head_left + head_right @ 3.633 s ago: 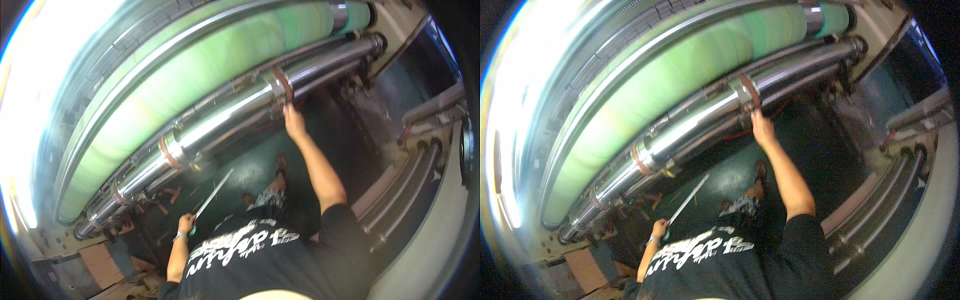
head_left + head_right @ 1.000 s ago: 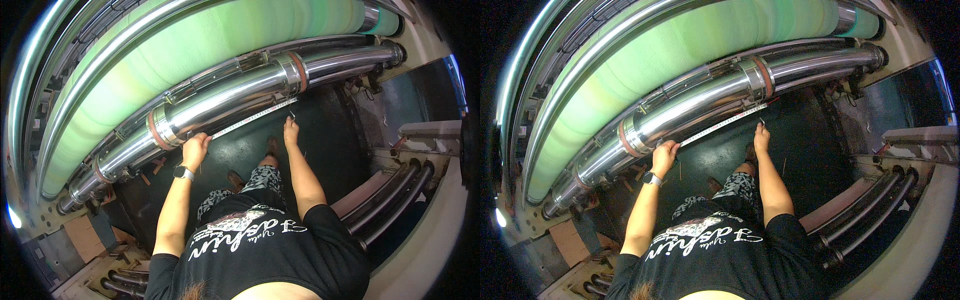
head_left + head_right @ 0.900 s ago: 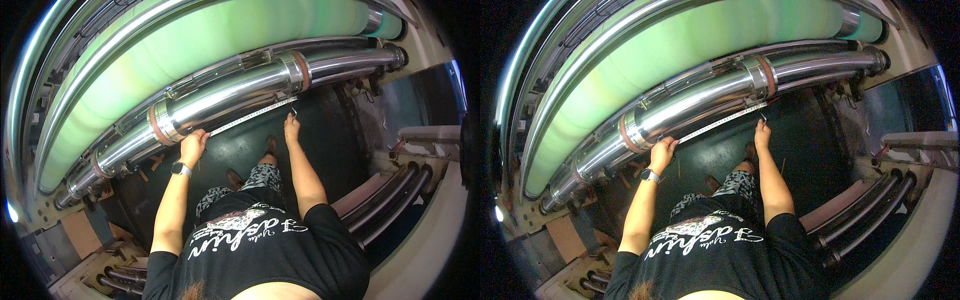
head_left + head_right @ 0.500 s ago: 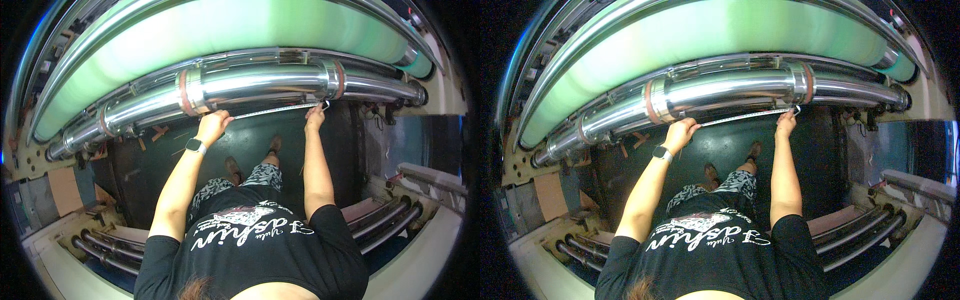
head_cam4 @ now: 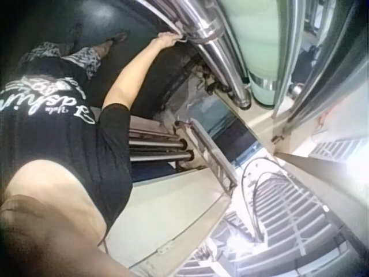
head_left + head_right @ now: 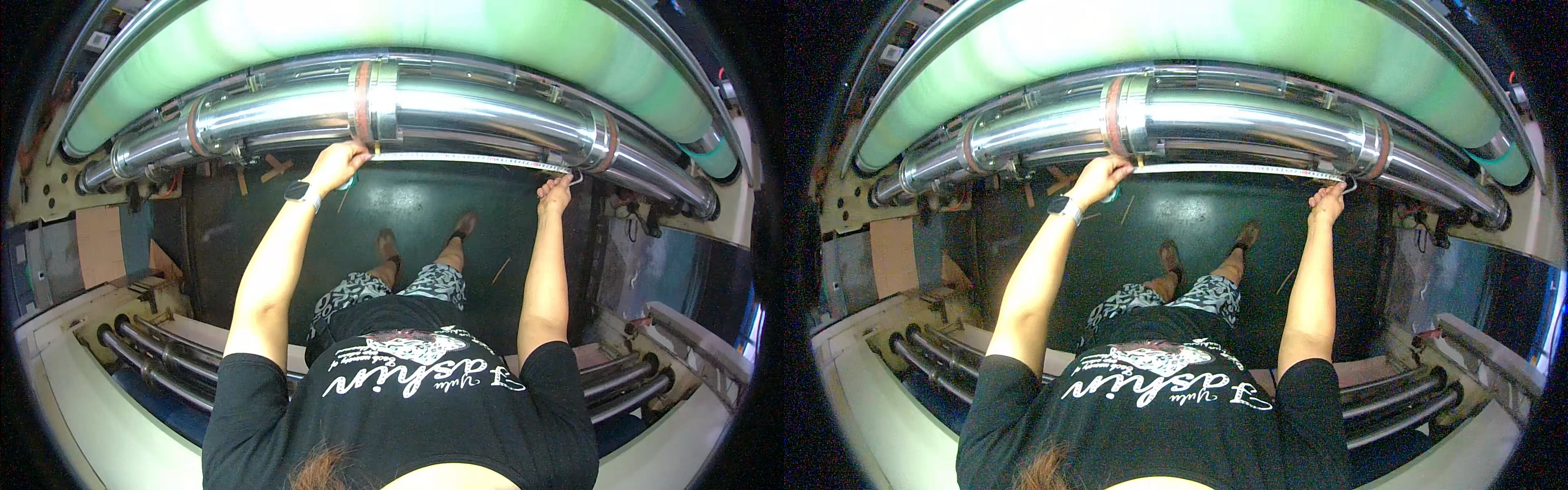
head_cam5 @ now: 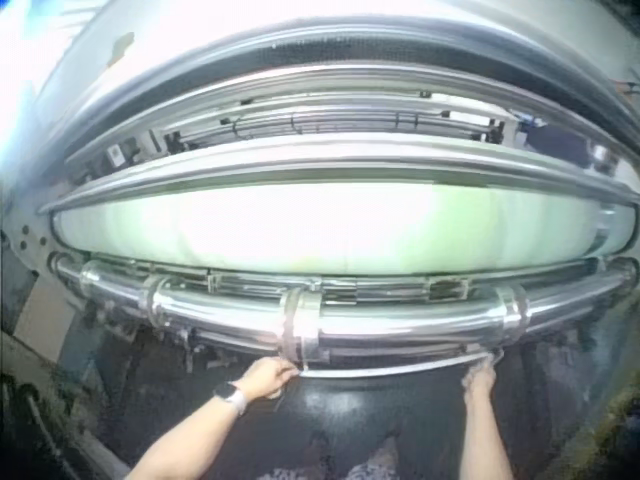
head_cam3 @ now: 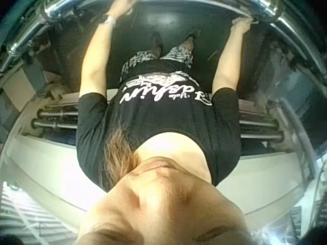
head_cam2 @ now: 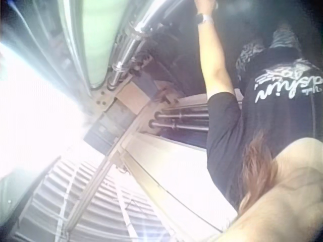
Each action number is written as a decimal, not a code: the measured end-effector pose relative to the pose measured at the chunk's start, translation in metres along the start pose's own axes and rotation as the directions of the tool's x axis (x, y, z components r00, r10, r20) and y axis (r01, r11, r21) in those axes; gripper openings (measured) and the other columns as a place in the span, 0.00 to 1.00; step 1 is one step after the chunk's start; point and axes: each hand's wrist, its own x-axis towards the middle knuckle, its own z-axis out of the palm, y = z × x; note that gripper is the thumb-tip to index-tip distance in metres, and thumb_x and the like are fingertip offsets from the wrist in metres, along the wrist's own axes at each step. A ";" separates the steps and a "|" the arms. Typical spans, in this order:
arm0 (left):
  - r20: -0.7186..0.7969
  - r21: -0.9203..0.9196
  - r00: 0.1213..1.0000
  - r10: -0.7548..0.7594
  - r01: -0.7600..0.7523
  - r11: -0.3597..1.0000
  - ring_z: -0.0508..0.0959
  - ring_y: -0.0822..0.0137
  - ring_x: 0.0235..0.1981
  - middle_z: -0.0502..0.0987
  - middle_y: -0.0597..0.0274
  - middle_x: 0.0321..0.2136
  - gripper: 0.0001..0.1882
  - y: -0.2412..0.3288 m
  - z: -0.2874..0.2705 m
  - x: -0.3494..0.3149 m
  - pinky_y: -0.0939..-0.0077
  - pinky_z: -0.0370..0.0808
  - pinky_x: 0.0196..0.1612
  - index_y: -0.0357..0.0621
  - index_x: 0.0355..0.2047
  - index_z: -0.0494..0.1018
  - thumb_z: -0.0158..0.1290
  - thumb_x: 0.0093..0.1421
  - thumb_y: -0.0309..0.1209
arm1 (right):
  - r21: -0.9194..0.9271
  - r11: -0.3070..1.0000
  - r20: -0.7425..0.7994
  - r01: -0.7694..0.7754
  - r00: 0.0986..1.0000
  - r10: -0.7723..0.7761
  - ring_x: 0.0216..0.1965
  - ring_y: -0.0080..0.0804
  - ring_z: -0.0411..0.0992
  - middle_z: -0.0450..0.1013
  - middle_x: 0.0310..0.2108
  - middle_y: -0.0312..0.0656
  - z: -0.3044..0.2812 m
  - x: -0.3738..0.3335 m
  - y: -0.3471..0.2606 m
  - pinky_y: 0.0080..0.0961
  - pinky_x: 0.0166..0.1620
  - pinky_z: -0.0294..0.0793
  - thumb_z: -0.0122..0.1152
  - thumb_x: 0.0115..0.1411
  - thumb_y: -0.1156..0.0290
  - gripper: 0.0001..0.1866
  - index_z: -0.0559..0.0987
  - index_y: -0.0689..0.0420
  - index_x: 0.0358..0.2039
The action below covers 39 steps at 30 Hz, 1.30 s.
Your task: The person measures the length of several large metal pipes using a tape measure and a pen. They repeatedly extend the tape measure along the pipes, mark measurements, and reposition the tape to different sections of the pipes.
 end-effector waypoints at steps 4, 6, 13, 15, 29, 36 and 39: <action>-0.024 0.100 0.998 -0.059 0.061 0.993 0.74 0.51 0.31 0.74 0.48 0.28 0.15 -0.003 0.004 0.007 0.64 0.69 0.35 0.39 0.29 0.74 0.47 0.54 0.39 | 0.129 0.990 -0.046 -0.050 0.997 0.057 0.11 0.20 0.44 0.47 0.11 0.29 -0.004 0.001 0.023 0.20 0.15 0.45 0.42 0.57 0.46 0.24 0.59 0.53 0.18; 0.005 0.096 0.995 -0.104 0.103 0.990 0.74 0.51 0.30 0.74 0.48 0.26 0.14 -0.004 0.003 0.009 0.63 0.69 0.34 0.41 0.29 0.74 0.47 0.54 0.39 | 0.140 0.983 -0.022 -0.121 0.992 0.126 0.12 0.20 0.44 0.47 0.11 0.29 0.005 -0.008 0.025 0.20 0.15 0.44 0.43 0.56 0.45 0.24 0.59 0.54 0.18; 0.010 0.143 0.981 -0.194 0.190 0.971 0.74 0.51 0.30 0.74 0.48 0.26 0.15 0.009 -0.004 0.011 0.61 0.70 0.33 0.45 0.30 0.75 0.48 0.53 0.42 | 0.290 0.934 0.087 -0.210 0.977 0.193 0.13 0.23 0.45 0.48 0.11 0.31 0.011 0.004 0.033 0.20 0.18 0.46 0.45 0.51 0.40 0.28 0.59 0.54 0.15; -0.038 0.092 0.985 -0.169 0.172 0.981 0.74 0.50 0.29 0.74 0.49 0.25 0.15 0.007 -0.001 0.010 0.61 0.70 0.33 0.46 0.30 0.75 0.48 0.52 0.44 | 0.309 0.926 0.124 -0.215 0.975 0.185 0.13 0.22 0.45 0.47 0.12 0.30 0.008 0.005 0.033 0.19 0.17 0.46 0.45 0.50 0.39 0.27 0.63 0.54 0.20; 0.030 0.239 0.961 -0.273 0.258 0.936 0.76 0.55 0.27 0.76 0.54 0.24 0.14 0.017 -0.006 0.018 0.65 0.71 0.32 0.50 0.30 0.77 0.49 0.51 0.43 | 0.407 0.891 0.096 -0.201 0.980 0.177 0.12 0.20 0.43 0.47 0.12 0.28 0.013 0.003 0.025 0.18 0.17 0.44 0.47 0.53 0.46 0.21 0.70 0.52 0.21; 0.060 0.291 0.951 -0.303 0.274 0.917 0.76 0.55 0.27 0.76 0.53 0.24 0.14 0.026 -0.013 0.019 0.65 0.71 0.32 0.52 0.32 0.77 0.48 0.51 0.44 | 0.373 0.908 0.094 -0.189 0.982 0.165 0.13 0.21 0.43 0.44 0.12 0.29 0.012 0.006 0.028 0.19 0.17 0.45 0.48 0.52 0.44 0.24 0.64 0.54 0.20; 0.056 0.296 0.955 -0.292 0.264 0.918 0.76 0.55 0.28 0.76 0.53 0.24 0.15 0.023 -0.010 0.020 0.65 0.71 0.32 0.52 0.32 0.76 0.48 0.51 0.45 | 0.377 0.908 0.126 -0.186 0.981 0.149 0.13 0.22 0.42 0.43 0.12 0.30 0.011 0.009 0.029 0.20 0.18 0.44 0.48 0.52 0.45 0.24 0.61 0.53 0.18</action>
